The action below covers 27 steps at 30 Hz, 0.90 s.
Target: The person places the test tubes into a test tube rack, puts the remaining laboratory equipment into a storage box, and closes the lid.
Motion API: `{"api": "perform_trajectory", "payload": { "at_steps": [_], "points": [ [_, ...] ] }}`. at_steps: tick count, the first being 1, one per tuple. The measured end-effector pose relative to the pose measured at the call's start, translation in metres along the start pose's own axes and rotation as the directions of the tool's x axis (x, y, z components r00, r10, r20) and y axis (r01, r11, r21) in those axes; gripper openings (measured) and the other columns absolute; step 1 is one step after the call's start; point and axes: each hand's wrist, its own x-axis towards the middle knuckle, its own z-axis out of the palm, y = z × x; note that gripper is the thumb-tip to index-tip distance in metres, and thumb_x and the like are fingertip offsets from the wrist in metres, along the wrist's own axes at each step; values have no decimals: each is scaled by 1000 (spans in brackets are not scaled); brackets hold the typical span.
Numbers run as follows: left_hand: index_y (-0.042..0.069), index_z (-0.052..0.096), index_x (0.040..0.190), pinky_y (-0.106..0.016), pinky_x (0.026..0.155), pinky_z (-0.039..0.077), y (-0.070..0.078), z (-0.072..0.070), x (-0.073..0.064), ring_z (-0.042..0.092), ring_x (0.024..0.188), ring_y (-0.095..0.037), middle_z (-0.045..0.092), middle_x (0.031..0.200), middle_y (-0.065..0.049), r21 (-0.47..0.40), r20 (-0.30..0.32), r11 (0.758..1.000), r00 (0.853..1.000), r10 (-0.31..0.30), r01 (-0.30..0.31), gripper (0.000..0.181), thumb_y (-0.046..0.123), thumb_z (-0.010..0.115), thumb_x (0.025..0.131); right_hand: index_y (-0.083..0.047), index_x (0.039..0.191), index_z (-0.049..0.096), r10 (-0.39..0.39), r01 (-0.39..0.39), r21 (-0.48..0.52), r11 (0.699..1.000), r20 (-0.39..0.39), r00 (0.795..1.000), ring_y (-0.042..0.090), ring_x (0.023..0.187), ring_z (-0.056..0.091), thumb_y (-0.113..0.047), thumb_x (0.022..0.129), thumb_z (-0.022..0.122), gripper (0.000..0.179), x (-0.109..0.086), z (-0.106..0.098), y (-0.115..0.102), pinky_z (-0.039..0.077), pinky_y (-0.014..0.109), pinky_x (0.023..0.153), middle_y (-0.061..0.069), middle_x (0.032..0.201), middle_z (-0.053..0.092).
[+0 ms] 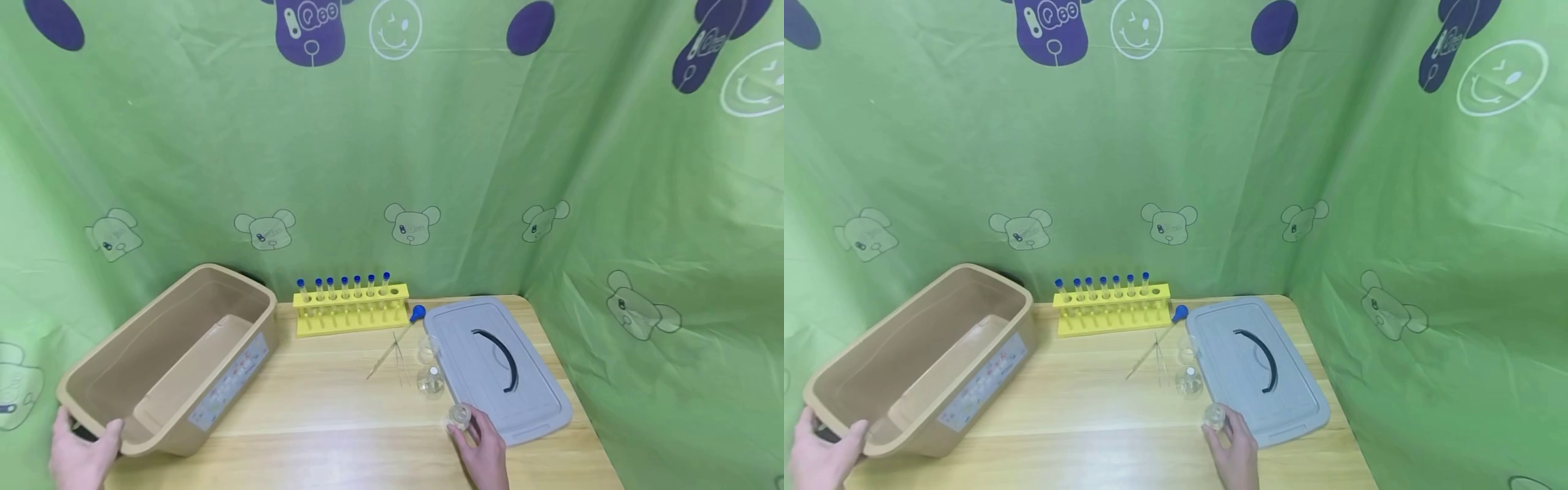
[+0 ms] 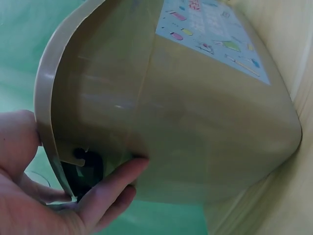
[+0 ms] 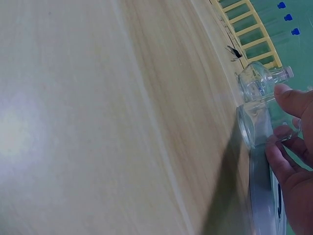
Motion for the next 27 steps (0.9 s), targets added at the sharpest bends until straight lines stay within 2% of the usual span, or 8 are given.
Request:
{"api": "perform_trajectory", "payload": {
  "at_steps": [7,8,11,14,15,17,22,27],
  "points": [
    [15,-7,163,-77,117,1,-14,-9,2,14,147,-59,1,169,-24,52,60,997,997,51,-54,94,16,61,98,-1,121,67,5,-5,-13,1000,12,1000,36,105,71,2,71,92,56,1,1,0,56,23,90,16,117,69],
    [15,-8,163,-78,117,5,-15,-10,1,17,146,-59,1,169,-24,63,74,996,996,56,-61,94,16,61,98,0,121,67,2,-2,-15,1000,11,1000,37,105,71,3,71,92,56,1,1,0,56,23,90,16,117,69],
    [15,-10,162,-63,110,44,-20,-11,1,54,123,-54,0,168,-26,97,114,990,989,95,-106,95,14,61,99,0,121,67,9,-8,-12,1000,11,1000,37,106,71,3,71,91,56,1,1,-1,55,22,90,17,118,69],
    [13,-11,162,-39,72,66,-22,-11,-1,72,80,-27,1,166,-31,103,152,981,977,148,-165,95,10,60,99,0,121,67,14,-14,-4,1000,14,1000,37,107,70,3,72,91,55,2,1,-1,54,18,91,17,118,69],
    [12,-11,161,-33,62,65,-23,-11,-2,71,70,-20,-1,165,-32,100,164,978,973,163,-181,95,9,60,99,-1,121,67,17,-16,-1,1000,15,1000,36,107,70,3,72,91,55,2,1,-1,53,17,90,16,118,69],
    [12,-12,161,-32,59,65,-24,-11,-4,70,64,-16,-3,165,-32,87,188,975,965,184,-203,95,9,60,99,-1,121,67,11,-11,3,1000,15,1000,37,108,70,3,72,91,55,2,0,-2,53,16,90,16,118,69],
    [13,-11,161,-33,58,65,-26,-10,-7,72,64,-23,-6,164,-33,67,227,962,943,245,-266,97,6,62,98,1,120,67,7,-7,13,1000,30,1000,37,107,70,5,72,90,54,2,1,-5,54,17,90,17,117,69],
    [22,-7,163,-30,60,64,-31,-8,-6,71,64,-19,-9,168,-20,18,253,953,924,287,-301,96,4,61,98,4,121,65,-10,8,28,1000,48,999,41,106,70,9,72,89,55,4,3,-9,56,23,91,22,117,68]
  ]
}}
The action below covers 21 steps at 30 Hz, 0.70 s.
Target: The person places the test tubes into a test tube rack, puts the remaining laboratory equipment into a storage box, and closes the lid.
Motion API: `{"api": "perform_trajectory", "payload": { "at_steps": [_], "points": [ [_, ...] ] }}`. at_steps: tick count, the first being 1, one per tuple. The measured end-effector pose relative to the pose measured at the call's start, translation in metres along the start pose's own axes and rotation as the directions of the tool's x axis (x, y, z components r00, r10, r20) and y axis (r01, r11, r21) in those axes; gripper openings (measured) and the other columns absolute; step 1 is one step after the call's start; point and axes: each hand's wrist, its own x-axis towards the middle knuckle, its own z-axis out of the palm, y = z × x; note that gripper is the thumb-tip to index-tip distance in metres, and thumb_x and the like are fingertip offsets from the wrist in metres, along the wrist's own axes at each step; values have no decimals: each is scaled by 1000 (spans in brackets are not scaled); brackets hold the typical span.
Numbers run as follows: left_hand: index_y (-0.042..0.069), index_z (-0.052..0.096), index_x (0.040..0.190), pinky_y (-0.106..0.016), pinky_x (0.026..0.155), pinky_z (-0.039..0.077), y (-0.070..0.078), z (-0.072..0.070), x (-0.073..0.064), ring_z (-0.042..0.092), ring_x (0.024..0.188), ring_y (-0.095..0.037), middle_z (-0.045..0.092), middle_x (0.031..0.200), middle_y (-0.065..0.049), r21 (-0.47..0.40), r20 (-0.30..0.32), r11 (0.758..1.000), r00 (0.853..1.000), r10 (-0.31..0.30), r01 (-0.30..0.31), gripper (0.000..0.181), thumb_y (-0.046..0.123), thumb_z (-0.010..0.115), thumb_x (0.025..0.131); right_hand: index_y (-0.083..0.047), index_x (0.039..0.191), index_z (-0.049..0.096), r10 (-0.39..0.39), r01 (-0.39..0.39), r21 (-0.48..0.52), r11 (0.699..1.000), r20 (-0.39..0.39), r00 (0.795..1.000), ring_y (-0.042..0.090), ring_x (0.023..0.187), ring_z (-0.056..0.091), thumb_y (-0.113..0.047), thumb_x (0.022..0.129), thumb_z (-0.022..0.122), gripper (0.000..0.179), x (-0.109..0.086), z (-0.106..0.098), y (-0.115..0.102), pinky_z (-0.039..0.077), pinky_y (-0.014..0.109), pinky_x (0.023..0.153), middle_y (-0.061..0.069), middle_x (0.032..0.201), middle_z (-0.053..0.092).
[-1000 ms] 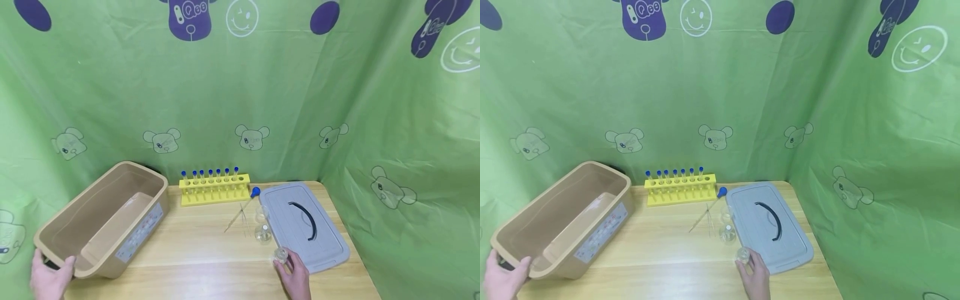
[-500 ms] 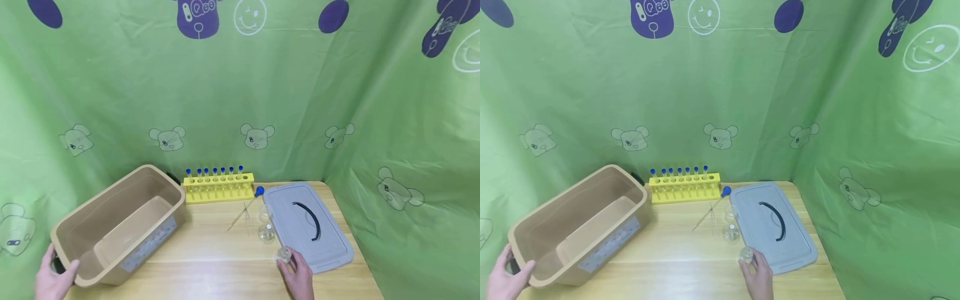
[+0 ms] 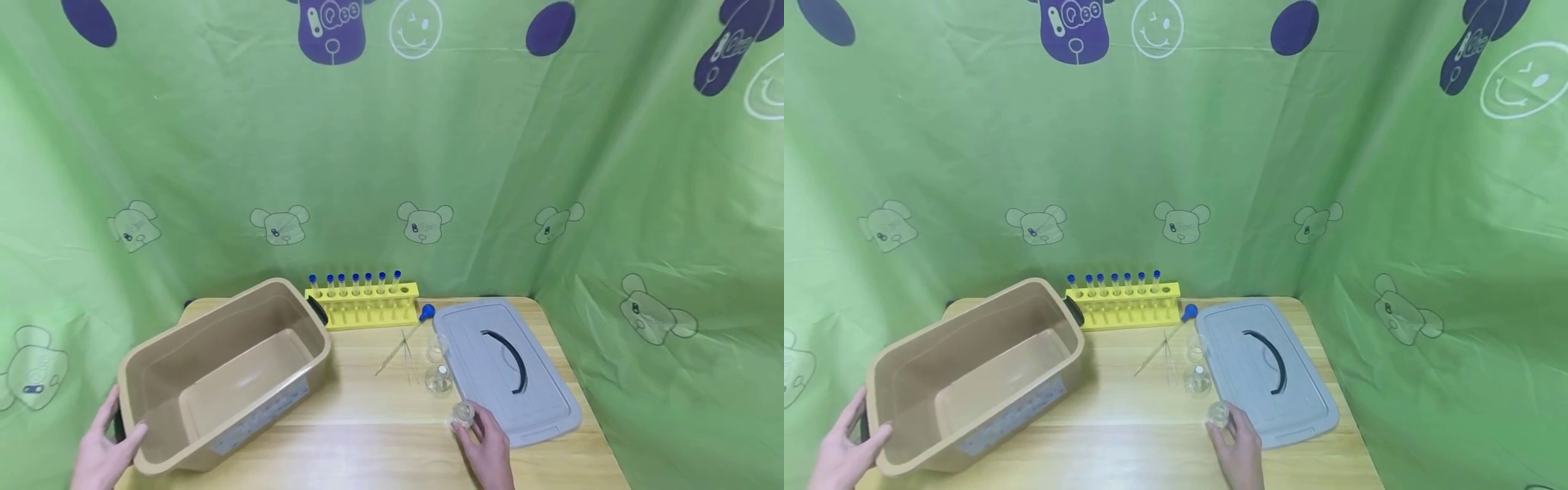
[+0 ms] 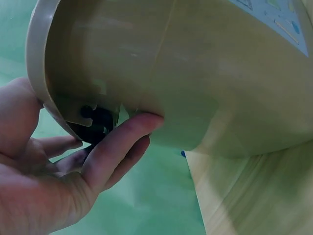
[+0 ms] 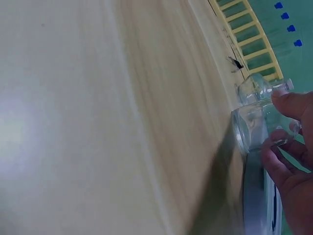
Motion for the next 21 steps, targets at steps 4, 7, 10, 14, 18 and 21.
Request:
{"api": "perform_trajectory", "payload": {
  "at_steps": [4,7,10,14,18,21],
  "points": [
    [27,-7,163,-31,65,65,0,1,1,71,70,-9,-10,168,-8,-21,43,1000,999,12,-11,98,4,62,98,3,123,64,-15,15,3,1000,15,1000,41,106,70,9,73,88,57,6,-1,-10,56,27,91,24,118,69],
    [30,-8,163,-33,68,66,0,2,0,68,77,0,-9,168,2,-32,77,999,997,32,-29,99,3,63,98,0,126,64,-34,34,16,999,23,999,37,107,71,6,74,89,58,13,-4,-20,57,30,92,22,117,71],
    [31,-7,163,-34,70,66,0,4,0,67,83,2,-7,168,2,-41,97,998,994,53,-49,100,2,63,98,-2,127,64,-74,73,19,997,29,997,34,106,71,3,75,89,58,20,-7,-31,60,37,90,20,116,72],
    [32,-5,163,-33,72,66,2,6,0,65,90,4,-5,169,-13,-47,115,997,991,71,-66,101,2,65,97,0,129,62,-130,129,8,992,27,991,33,107,69,2,75,89,60,31,-10,-49,62,38,88,20,118,71],
    [28,-2,164,-28,76,64,2,9,0,59,93,11,-1,169,-12,-53,128,994,986,104,-98,99,2,66,97,1,133,60,-183,183,27,983,15,983,34,110,68,3,77,87,63,40,-13,-67,60,28,90,21,122,69],
    [27,0,165,-27,77,64,3,13,1,58,94,12,-1,170,-5,-82,144,989,981,130,-119,97,0,65,97,-2,136,60,-211,209,56,976,30,977,32,113,66,1,80,86,62,47,-14,-79,58,22,92,18,125,68]
  ]
}}
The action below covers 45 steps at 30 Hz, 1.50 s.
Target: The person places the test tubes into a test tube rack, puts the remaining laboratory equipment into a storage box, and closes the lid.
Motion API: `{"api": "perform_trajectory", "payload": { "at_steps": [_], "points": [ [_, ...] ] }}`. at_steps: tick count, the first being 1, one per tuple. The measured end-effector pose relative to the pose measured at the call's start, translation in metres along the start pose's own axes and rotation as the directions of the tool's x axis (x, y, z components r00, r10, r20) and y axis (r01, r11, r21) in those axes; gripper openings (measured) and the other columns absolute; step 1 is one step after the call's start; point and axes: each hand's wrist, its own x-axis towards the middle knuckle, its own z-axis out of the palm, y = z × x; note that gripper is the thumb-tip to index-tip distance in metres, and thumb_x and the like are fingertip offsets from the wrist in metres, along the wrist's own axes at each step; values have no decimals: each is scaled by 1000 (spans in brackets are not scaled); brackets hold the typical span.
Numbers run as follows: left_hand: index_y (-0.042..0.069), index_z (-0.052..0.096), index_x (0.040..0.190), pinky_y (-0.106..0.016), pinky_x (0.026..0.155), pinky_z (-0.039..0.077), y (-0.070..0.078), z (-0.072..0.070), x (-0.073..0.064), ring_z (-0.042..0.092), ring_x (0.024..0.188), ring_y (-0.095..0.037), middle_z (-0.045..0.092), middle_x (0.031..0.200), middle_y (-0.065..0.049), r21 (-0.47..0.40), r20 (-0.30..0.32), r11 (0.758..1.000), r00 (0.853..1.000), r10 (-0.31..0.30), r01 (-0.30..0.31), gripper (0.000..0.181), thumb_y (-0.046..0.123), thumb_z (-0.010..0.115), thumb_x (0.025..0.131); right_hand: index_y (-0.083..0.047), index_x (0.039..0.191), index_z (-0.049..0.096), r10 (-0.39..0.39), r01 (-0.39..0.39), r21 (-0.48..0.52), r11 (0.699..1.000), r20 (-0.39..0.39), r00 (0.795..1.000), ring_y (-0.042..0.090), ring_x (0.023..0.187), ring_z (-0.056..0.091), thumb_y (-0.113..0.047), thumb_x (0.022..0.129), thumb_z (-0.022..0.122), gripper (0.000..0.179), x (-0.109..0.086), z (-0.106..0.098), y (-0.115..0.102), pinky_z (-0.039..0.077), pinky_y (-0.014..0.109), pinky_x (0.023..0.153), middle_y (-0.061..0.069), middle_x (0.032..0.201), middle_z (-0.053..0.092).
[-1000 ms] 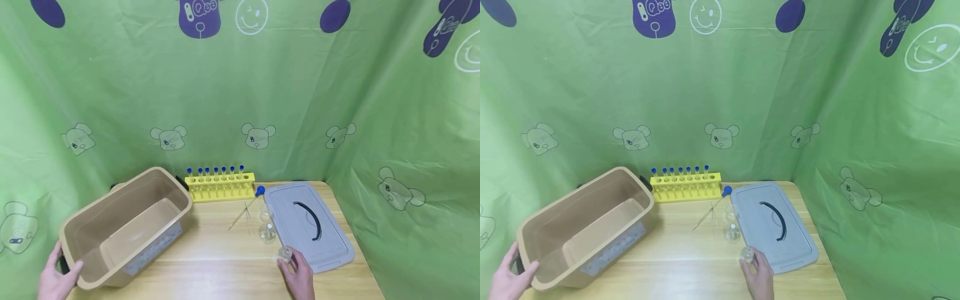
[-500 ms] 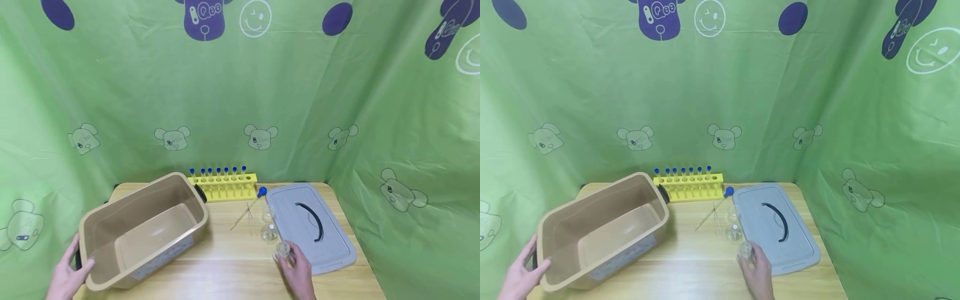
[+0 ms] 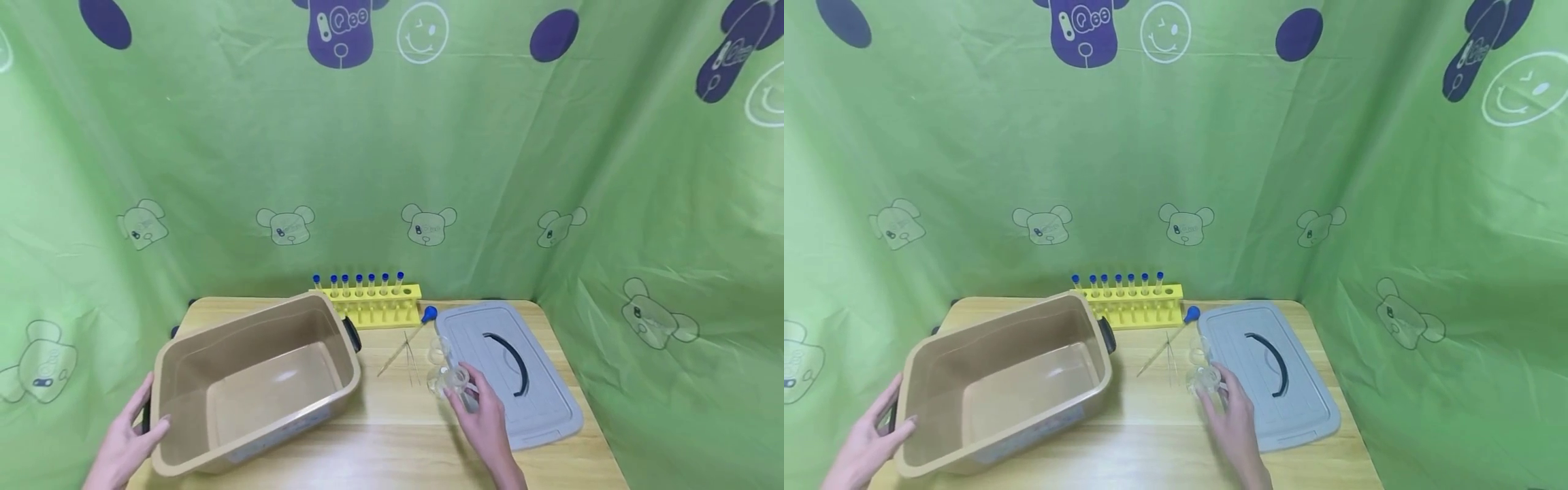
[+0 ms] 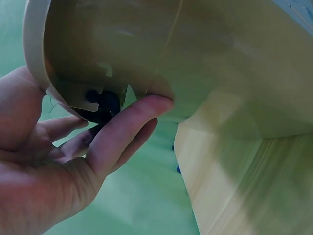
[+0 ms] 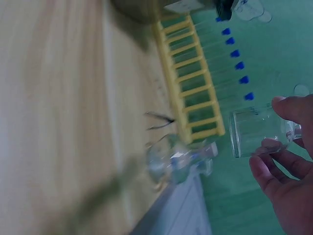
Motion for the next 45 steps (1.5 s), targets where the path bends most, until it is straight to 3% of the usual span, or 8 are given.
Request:
{"api": "perform_trajectory", "payload": {
  "at_steps": [8,11,19,23,27,32,37,45],
  "points": [
    [18,5,165,-29,75,64,7,10,12,63,99,7,-1,171,-12,-93,63,994,996,63,-57,93,-6,63,96,-7,142,55,-72,66,65,996,89,993,25,117,65,-8,87,83,62,19,-1,-26,61,29,91,11,128,67],
    [12,6,165,-30,76,65,9,14,18,63,100,7,0,168,-25,-113,83,991,993,85,-75,92,-8,62,95,-10,145,54,-113,106,68,992,99,989,25,116,65,-7,89,81,63,26,-1,-36,61,31,92,10,130,67],
    [6,11,164,-36,74,66,20,25,41,64,100,2,5,162,-37,-125,123,984,983,140,-124,86,-8,61,96,-6,136,59,-164,140,172,975,133,977,30,113,67,-5,87,81,53,46,-2,-69,59,34,95,12,127,67],
    [5,12,164,-39,73,66,27,32,53,71,101,-21,5,163,-36,-126,148,983,977,155,-137,84,-9,59,96,-9,132,61,-149,104,262,959,160,976,30,114,67,-7,87,82,50,57,-3,-90,58,34,97,11,125,68],
    [5,12,164,-42,74,66,31,39,63,64,111,-50,4,165,-34,-131,178,981,970,164,-142,83,-9,58,95,-12,128,63,-125,64,294,954,193,973,26,116,67,-5,85,83,48,65,-1,-108,58,30,95,7,124,69],
    [5,13,164,-44,73,66,34,41,72,60,110,-58,4,165,-34,-127,195,979,964,182,-159,84,-10,57,94,-15,120,66,-100,25,272,962,265,959,25,117,67,-6,83,86,43,74,12,-126,60,27,89,4,118,71],
    [4,13,164,-45,71,66,37,41,77,65,104,-53,4,165,-35,-139,210,975,957,200,-173,85,-11,58,94,-10,119,67,-124,34,256,966,348,929,25,110,69,-4,85,83,39,84,30,-144,61,25,86,8,113,72],
    [4,11,164,-46,72,65,38,41,77,69,100,-48,2,165,-35,-165,224,974,955,192,-157,87,-12,58,93,-1,117,63,-260,168,222,960,498,827,24,97,73,1,90,75,31,102,62,-176,61,20,80,15,109,72]
  ]
}}
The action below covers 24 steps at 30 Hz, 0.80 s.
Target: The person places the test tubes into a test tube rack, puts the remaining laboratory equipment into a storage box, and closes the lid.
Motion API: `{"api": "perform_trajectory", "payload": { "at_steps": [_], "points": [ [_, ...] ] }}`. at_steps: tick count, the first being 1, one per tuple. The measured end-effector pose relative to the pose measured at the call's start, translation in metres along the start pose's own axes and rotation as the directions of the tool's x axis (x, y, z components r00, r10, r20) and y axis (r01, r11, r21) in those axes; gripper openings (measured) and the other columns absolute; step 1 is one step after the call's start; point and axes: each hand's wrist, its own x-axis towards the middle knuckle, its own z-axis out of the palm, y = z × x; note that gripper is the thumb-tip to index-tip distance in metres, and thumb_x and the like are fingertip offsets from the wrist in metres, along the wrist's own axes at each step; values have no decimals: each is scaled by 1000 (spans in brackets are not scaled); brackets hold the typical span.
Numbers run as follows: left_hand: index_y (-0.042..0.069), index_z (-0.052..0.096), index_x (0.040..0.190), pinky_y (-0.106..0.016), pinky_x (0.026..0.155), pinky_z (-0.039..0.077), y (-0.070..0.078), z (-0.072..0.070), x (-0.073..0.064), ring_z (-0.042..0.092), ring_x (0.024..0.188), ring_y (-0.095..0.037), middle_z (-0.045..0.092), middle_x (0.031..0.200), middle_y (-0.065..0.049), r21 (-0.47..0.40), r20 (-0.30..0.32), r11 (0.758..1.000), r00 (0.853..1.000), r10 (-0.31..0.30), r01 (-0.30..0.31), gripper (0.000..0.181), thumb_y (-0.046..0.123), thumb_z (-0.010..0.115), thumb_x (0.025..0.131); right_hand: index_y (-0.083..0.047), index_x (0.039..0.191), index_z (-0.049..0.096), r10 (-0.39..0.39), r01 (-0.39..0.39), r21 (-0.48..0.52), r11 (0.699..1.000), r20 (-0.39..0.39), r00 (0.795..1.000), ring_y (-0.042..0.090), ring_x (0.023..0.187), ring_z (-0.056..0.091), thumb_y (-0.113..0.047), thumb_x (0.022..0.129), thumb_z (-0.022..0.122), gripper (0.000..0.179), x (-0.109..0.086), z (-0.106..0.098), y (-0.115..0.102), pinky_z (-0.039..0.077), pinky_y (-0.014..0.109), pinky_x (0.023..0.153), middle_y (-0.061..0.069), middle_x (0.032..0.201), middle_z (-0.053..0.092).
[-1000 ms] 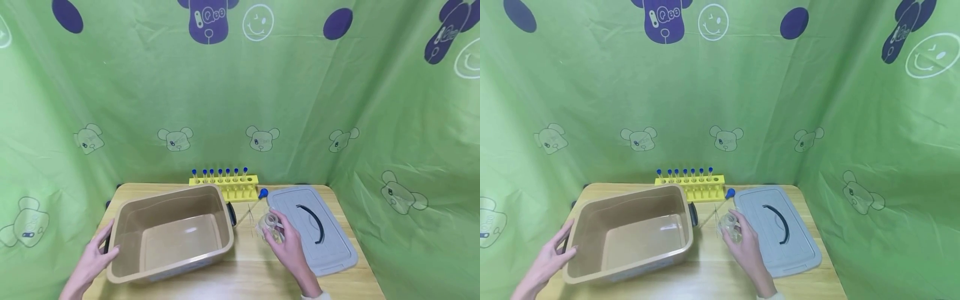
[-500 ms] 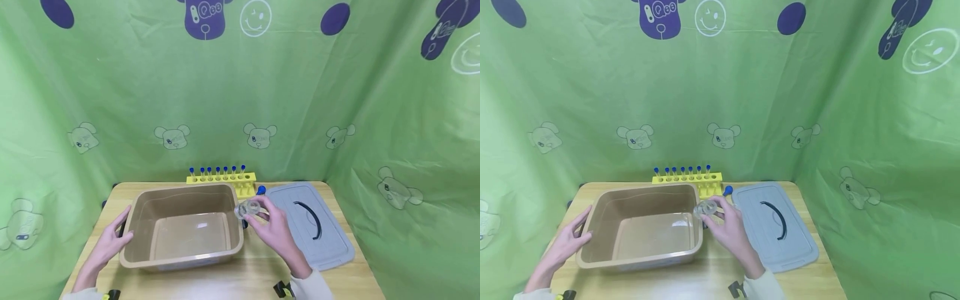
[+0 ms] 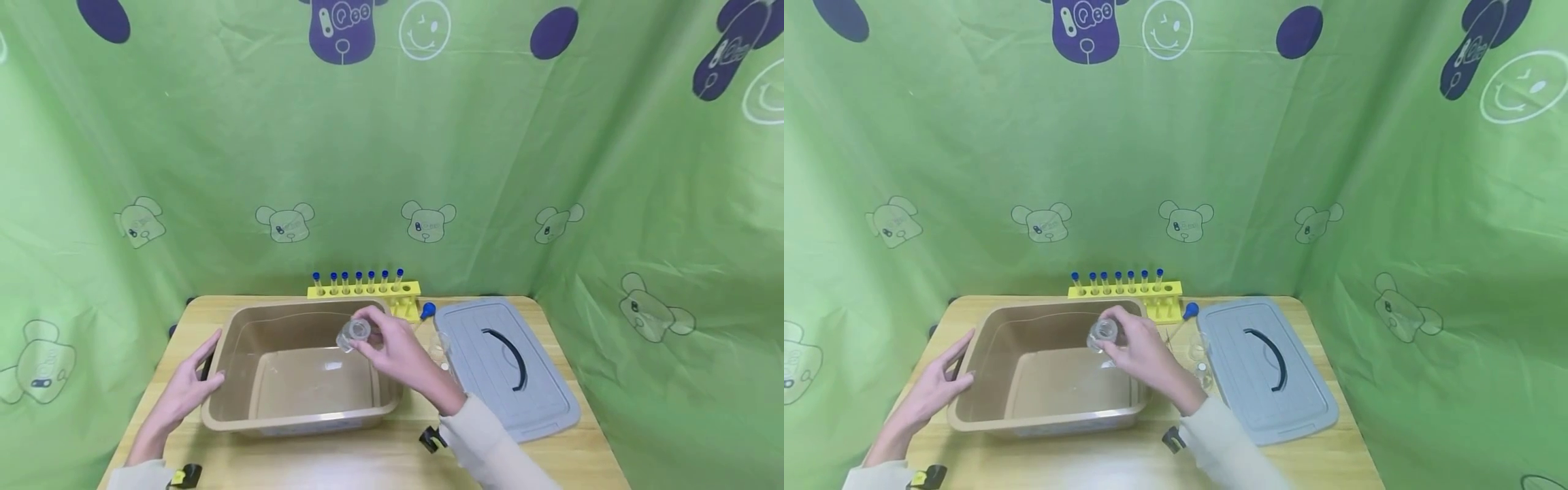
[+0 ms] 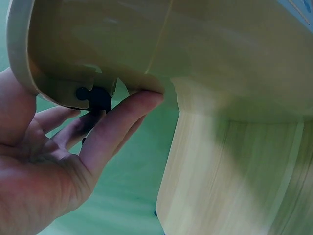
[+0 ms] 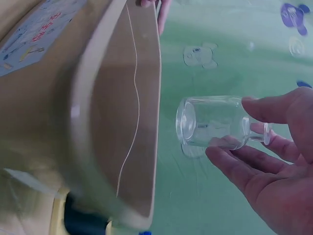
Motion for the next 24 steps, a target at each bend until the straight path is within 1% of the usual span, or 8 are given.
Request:
{"api": "perform_trajectory", "payload": {
  "at_steps": [3,6,10,12,15,18,21,24],
  "points": [
    [4,11,163,-47,71,66,-1,-2,1,71,97,-44,2,165,-35,0,2,1000,1000,-4,4,86,-12,59,93,0,117,63,-54,57,-56,997,57,997,21,94,71,0,90,73,28,14,9,-8,60,19,82,12,107,72],
    [4,13,164,-47,71,66,0,-3,3,70,96,-48,4,165,-35,29,-9,1000,1000,-2,2,85,-11,59,93,-2,116,64,-108,121,-123,985,111,988,17,92,67,-3,90,75,28,29,20,-15,60,19,81,8,106,70],
    [3,18,163,-43,71,66,0,-1,5,63,106,-58,10,163,-36,113,-37,993,999,23,-19,84,-9,60,92,-4,116,64,-130,166,-179,970,194,972,13,94,63,-7,89,79,31,49,39,-21,57,15,81,5,109,68],
    [2,19,162,-39,72,66,0,0,6,59,111,-61,13,162,-37,154,-49,988,998,39,-31,82,-9,61,92,-4,117,64,-133,184,-204,962,241,961,12,96,63,-9,88,79,32,59,48,-24,55,12,84,5,110,68],
    [-1,21,161,-34,77,65,0,2,7,49,124,-63,18,161,-38,187,-61,981,996,71,-58,81,-10,61,91,-5,116,65,-149,228,-231,946,314,938,11,96,64,-9,88,80,32,74,63,-27,51,8,84,4,109,69],
    [-3,25,160,-27,83,62,-2,3,8,41,133,-60,25,159,-37,225,-76,970,991,110,-91,80,-11,62,90,-4,116,65,-153,265,-245,933,396,905,9,96,64,-9,87,79,32,87,81,-25,51,6,83,4,109,69],
    [-1,27,160,-20,87,56,-4,4,9,36,139,-56,28,159,-35,239,-85,965,988,132,-108,79,-10,63,90,-4,117,65,-127,276,-261,925,473,872,8,95,64,-8,87,79,34,97,99,-19,51,5,80,3,110,69],
    [1,29,160,-17,86,55,-5,5,10,35,141,-54,28,161,-32,222,-88,968,987,136,-113,78,-9,63,90,-5,116,66,-87,279,-293,914,531,843,7,92,64,-8,85,81,35,104,117,-12,50,5,76,2,108,69]
  ]
}}
